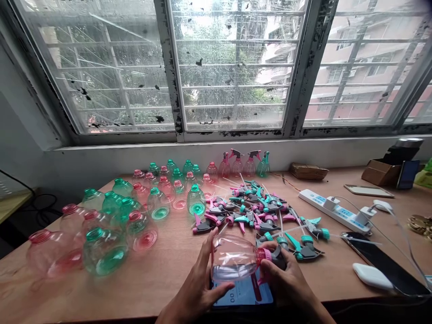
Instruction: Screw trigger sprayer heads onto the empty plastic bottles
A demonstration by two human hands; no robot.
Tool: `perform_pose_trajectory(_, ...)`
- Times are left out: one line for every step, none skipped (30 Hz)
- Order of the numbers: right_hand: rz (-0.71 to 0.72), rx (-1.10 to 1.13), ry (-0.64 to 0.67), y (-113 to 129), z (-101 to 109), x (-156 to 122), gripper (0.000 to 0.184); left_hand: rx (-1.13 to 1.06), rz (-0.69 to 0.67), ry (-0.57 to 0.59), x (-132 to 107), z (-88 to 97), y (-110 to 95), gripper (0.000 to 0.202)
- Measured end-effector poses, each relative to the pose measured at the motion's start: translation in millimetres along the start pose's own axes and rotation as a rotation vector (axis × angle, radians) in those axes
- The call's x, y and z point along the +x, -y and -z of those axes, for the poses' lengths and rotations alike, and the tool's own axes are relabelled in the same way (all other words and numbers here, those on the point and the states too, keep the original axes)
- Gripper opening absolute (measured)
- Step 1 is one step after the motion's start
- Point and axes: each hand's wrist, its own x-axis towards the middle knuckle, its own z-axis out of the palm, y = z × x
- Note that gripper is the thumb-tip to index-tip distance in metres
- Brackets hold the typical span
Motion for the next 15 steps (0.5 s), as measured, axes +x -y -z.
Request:
perform_pose_trajectory(-0.006, 0.000, 0.004, 0.0, 0.6, 0.0, 0.038, 0.016, -0.004, -0.003, -0.3, -0.8, -0.3, 0.092)
perform_pose_trajectory(-0.009, -0.003, 0.006, -0.1, 0.8, -0.1, 0.038, 0.034, -0.004, -0.009, -0.8, -1.6, -0.2, 0.088)
perform_pose_trajectory(-0.008, -0.009, 0.010, -0.2, 0.8, -0.1, 0.038, 0.052, 0.000, -0.016, -1.4, -2.3, 0.1, 0.086)
perform_pose_trajectory(-0.006, -0.014, 0.015, -0.2, 0.4, -0.2, 0.038, 0.072, 0.009, -0.021, -1.9, -2.7, 0.7, 0.089)
perform_pose_trajectory(-0.004, -0.017, 0.025, -0.2, -0.2, -0.3, 0.037, 0.093, 0.021, -0.025, -2.3, -2.9, 1.4, 0.096)
perform_pose_trajectory(-0.003, -0.016, 0.036, -0.1, -0.8, -0.4, 0.037, 0.111, 0.031, -0.032, -2.4, -2.8, 2.1, 0.105)
perform_pose_trajectory(0.000, -0.016, 0.046, 0.0, -1.5, -0.5, 0.036, 0.125, 0.039, -0.040, -2.3, -2.5, 2.9, 0.113)
perform_pose_trajectory(0.008, -0.019, 0.055, 0.0, -2.0, -0.7, 0.036, 0.136, 0.044, -0.050, -1.9, -2.1, 3.6, 0.118)
perform_pose_trajectory(0.017, -0.029, 0.061, 0.0, -2.3, -0.8, 0.035, 0.143, 0.045, -0.061, -1.4, -1.6, 4.3, 0.119)
perform_pose_trajectory(0.027, -0.041, 0.063, -0.1, -2.4, -1.0, 0.034, 0.145, 0.044, -0.071, -0.8, -1.3, 4.8, 0.116)
perform_pose_trajectory(0.034, -0.053, 0.065, -0.4, -2.2, -1.2, 0.033, 0.146, 0.041, -0.078, -0.3, -1.2, 5.3, 0.111)
perform_pose_trajectory(0.037, -0.063, 0.065, -1.0, -1.8, -1.5, 0.032, 0.148, 0.038, -0.084, 0.1, -1.4, 5.6, 0.107)
perform_pose_trajectory(0.036, -0.071, 0.067, -1.7, -1.3, -1.7, 0.032, 0.148, 0.036, -0.089, 0.2, -1.8, 5.9, 0.103)
perform_pose_trajectory(0.034, -0.075, 0.069, -2.6, -0.7, -1.9, 0.031, 0.147, 0.034, -0.094, 0.1, -2.4, 5.9, 0.100)
perform_pose_trajectory(0.033, -0.076, 0.066, -3.5, -0.1, -2.0, 0.031, 0.145, 0.032, -0.097, -0.1, -3.0, 5.8, 0.098)
